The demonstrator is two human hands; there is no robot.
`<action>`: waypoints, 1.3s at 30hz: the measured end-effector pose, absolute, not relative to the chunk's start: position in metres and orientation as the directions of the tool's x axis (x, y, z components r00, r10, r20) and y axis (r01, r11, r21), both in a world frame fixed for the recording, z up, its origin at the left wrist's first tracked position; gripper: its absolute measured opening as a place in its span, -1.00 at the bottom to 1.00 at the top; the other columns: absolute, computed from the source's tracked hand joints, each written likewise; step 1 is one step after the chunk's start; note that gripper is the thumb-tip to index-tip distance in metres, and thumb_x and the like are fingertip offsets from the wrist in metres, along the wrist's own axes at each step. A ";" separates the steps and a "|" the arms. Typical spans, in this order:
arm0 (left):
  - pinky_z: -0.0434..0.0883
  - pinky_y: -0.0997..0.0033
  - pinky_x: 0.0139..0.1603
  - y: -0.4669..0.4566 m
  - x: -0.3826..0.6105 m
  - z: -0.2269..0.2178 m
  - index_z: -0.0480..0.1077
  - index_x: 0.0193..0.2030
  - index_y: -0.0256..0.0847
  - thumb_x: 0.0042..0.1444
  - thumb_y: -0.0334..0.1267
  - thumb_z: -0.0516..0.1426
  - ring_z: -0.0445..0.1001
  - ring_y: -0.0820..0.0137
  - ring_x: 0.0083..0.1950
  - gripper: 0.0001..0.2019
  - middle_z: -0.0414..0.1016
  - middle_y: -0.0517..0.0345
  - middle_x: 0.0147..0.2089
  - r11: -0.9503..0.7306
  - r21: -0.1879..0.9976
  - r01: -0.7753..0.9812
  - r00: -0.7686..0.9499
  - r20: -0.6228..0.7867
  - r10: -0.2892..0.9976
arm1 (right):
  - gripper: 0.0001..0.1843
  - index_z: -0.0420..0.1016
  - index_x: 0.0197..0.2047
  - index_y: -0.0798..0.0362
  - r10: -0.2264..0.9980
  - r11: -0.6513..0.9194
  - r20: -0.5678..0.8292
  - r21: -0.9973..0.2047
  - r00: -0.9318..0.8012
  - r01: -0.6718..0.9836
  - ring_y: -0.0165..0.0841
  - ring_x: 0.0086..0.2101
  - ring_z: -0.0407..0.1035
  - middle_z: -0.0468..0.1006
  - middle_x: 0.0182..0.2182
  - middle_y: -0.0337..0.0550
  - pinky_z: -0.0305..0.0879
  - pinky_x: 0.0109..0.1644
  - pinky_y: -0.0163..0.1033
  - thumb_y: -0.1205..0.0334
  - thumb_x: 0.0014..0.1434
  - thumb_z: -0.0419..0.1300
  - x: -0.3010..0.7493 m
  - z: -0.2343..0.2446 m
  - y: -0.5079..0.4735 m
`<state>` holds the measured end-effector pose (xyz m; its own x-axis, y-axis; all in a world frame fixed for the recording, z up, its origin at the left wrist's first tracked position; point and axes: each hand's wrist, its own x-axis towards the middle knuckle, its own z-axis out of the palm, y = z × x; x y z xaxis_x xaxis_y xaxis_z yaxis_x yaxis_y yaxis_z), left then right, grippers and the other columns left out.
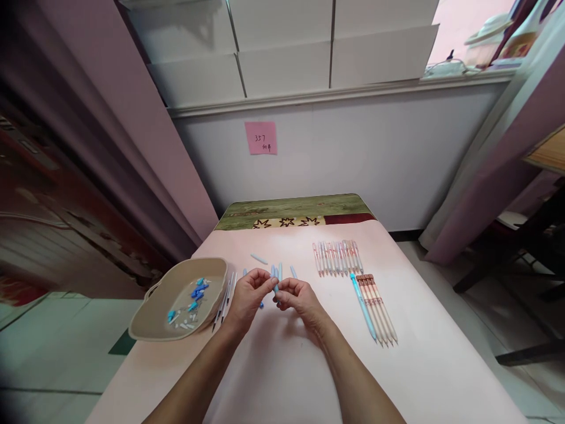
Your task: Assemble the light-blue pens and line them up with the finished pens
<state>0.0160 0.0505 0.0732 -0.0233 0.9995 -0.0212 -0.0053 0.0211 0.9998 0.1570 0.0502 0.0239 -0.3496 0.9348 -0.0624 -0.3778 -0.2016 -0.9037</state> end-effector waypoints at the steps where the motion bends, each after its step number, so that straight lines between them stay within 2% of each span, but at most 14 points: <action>1: 0.34 0.51 -0.38 0.051 0.016 0.074 0.38 -0.44 -0.24 -0.08 -0.13 0.28 0.38 0.48 -0.44 -0.76 0.44 0.22 -0.48 0.008 1.000 -0.002 -0.028 -0.008 1.000 | -0.68 0.55 -0.30 0.09 0.939 -0.189 -0.053 -0.905 -0.340 -0.381 -0.39 -0.45 0.37 0.56 -0.43 -0.14 0.26 -0.33 -0.28 0.06 -0.07 0.39 0.157 0.023 0.051; 5: 0.41 0.38 -0.16 0.051 0.016 0.075 0.44 -0.25 -0.25 0.05 -0.01 0.17 0.47 0.39 -0.24 -0.69 0.53 0.04 -0.21 -0.007 0.993 -0.114 -0.095 -0.004 0.995 | -0.66 0.55 -0.23 0.05 0.973 -0.119 -0.020 -0.899 -0.232 -0.421 -0.32 -0.34 0.43 0.59 -0.35 -0.11 0.30 -0.22 -0.22 0.00 -0.01 0.34 0.161 0.021 0.057; 8: 0.42 0.34 -0.16 0.050 0.013 0.070 0.44 -0.24 -0.28 0.08 0.02 0.14 0.48 0.36 -0.23 -0.65 0.53 -0.02 -0.18 0.033 0.991 -0.130 -0.109 -0.047 0.993 | -0.69 0.55 -0.24 0.03 0.992 -0.024 0.028 -0.920 -0.126 -0.392 -0.31 -0.29 0.41 0.60 -0.31 -0.12 0.29 -0.19 -0.22 0.02 -0.01 0.34 0.167 0.020 0.062; 11: 0.38 0.43 -0.30 0.047 0.007 0.057 0.43 -0.24 -0.27 0.08 0.00 0.14 0.44 0.42 -0.32 -0.67 0.52 0.01 -0.20 0.024 0.998 -0.054 -0.169 -0.033 0.985 | -0.70 0.55 -0.28 0.03 0.997 0.077 0.069 -0.949 0.038 -0.306 -0.33 -0.35 0.37 0.58 -0.33 -0.14 0.25 -0.27 -0.24 0.02 -0.04 0.35 0.174 0.020 0.066; 13: 0.34 0.48 -0.38 0.041 0.000 0.044 0.41 -0.21 -0.24 0.08 -0.04 0.15 0.40 0.45 -0.37 -0.70 0.50 0.07 -0.24 0.003 1.000 0.010 -0.233 -0.001 0.972 | -0.68 0.53 -0.28 0.04 0.989 0.088 0.053 -0.960 0.138 -0.265 -0.32 -0.36 0.36 0.58 -0.34 -0.14 0.22 -0.31 -0.24 0.01 -0.05 0.35 0.178 0.021 0.068; 18: 0.29 0.47 -0.36 0.018 -0.022 0.021 0.39 -0.26 -0.20 0.05 -0.13 0.18 0.36 0.43 -0.40 -0.80 0.42 0.20 -0.37 -0.030 0.963 0.266 -0.311 0.115 0.943 | -0.66 0.49 -0.25 0.05 0.980 0.054 -0.006 -0.955 0.200 -0.292 -0.30 -0.36 0.37 0.59 -0.35 -0.09 0.23 -0.28 -0.22 -0.02 0.01 0.29 0.180 0.019 0.068; 20: 0.29 0.44 -0.34 0.011 -0.029 0.020 0.40 -0.31 -0.19 0.07 -0.17 0.16 0.35 0.42 -0.41 -0.86 0.42 0.19 -0.38 -0.075 0.895 0.439 -0.260 0.206 0.944 | -0.66 0.47 -0.25 0.05 0.980 0.049 -0.018 -0.943 0.197 -0.329 -0.31 -0.36 0.37 0.59 -0.35 -0.09 0.25 -0.24 -0.20 -0.03 0.02 0.29 0.179 0.017 0.067; 24: 0.30 0.39 -0.29 0.007 -0.030 0.023 0.41 -0.35 -0.16 0.14 -0.29 0.09 0.37 0.38 -0.37 -0.90 0.42 0.16 -0.33 -0.194 0.650 0.735 -0.046 0.333 0.942 | -0.64 0.49 -0.26 0.06 0.986 0.007 -0.058 -0.923 0.157 -0.384 -0.34 -0.39 0.35 0.58 -0.38 -0.12 0.26 -0.23 -0.20 -0.02 -0.02 0.32 0.175 0.013 0.067; 29: 0.32 0.32 -0.16 0.022 -0.010 0.021 0.43 -0.24 -0.16 0.17 -0.47 0.01 0.40 0.28 -0.14 -0.80 0.44 0.08 -0.24 -0.363 0.297 0.883 0.256 0.343 0.904 | -0.66 0.53 -0.25 0.08 0.997 -0.018 -0.046 -0.919 0.060 -0.395 -0.41 -0.44 0.31 0.55 -0.41 -0.16 0.23 -0.28 -0.25 0.00 0.00 0.32 0.170 0.010 0.064; 31: 0.32 0.28 -0.19 0.031 -0.002 0.020 0.43 -0.28 -0.18 0.16 -0.49 0.03 0.38 0.24 -0.17 -0.81 0.44 0.06 -0.27 -0.392 0.135 0.910 0.339 0.303 0.891 | -0.65 0.54 -0.27 0.08 0.998 -0.033 -0.051 -0.917 0.035 -0.398 -0.42 -0.45 0.30 0.54 -0.42 -0.16 0.22 -0.30 -0.27 -0.01 -0.01 0.33 0.169 0.011 0.063; 33: 0.31 0.27 -0.22 0.037 0.002 0.019 0.41 -0.38 -0.20 0.15 -0.49 0.04 0.38 0.23 -0.21 -0.82 0.43 0.06 -0.32 -0.412 0.021 0.911 0.395 0.246 0.885 | -0.64 0.55 -0.27 0.08 0.997 -0.055 -0.069 -0.908 0.019 -0.416 -0.42 -0.46 0.30 0.54 -0.43 -0.17 0.22 -0.32 -0.27 -0.02 -0.03 0.33 0.168 0.012 0.063; 36: 0.30 0.28 -0.22 0.040 0.001 0.016 0.38 -0.40 -0.21 0.12 -0.54 0.03 0.37 0.24 -0.22 -0.80 0.42 0.08 -0.33 -0.441 -0.028 0.897 0.436 0.211 0.875 | -0.63 0.56 -0.26 0.08 0.995 -0.086 -0.096 -0.890 0.001 -0.447 -0.42 -0.46 0.30 0.54 -0.42 -0.16 0.22 -0.34 -0.28 -0.03 -0.04 0.34 0.169 0.013 0.064; 39: 0.30 0.29 -0.21 0.039 -0.003 0.015 0.38 -0.35 -0.21 0.13 -0.56 -0.03 0.37 0.26 -0.23 -0.76 0.42 0.08 -0.31 -0.440 0.080 0.895 0.410 0.243 0.879 | -0.64 0.57 -0.25 0.08 0.995 -0.098 -0.102 -0.885 -0.016 -0.455 -0.42 -0.46 0.30 0.54 -0.41 -0.15 0.22 -0.34 -0.29 -0.02 -0.02 0.33 0.168 0.013 0.064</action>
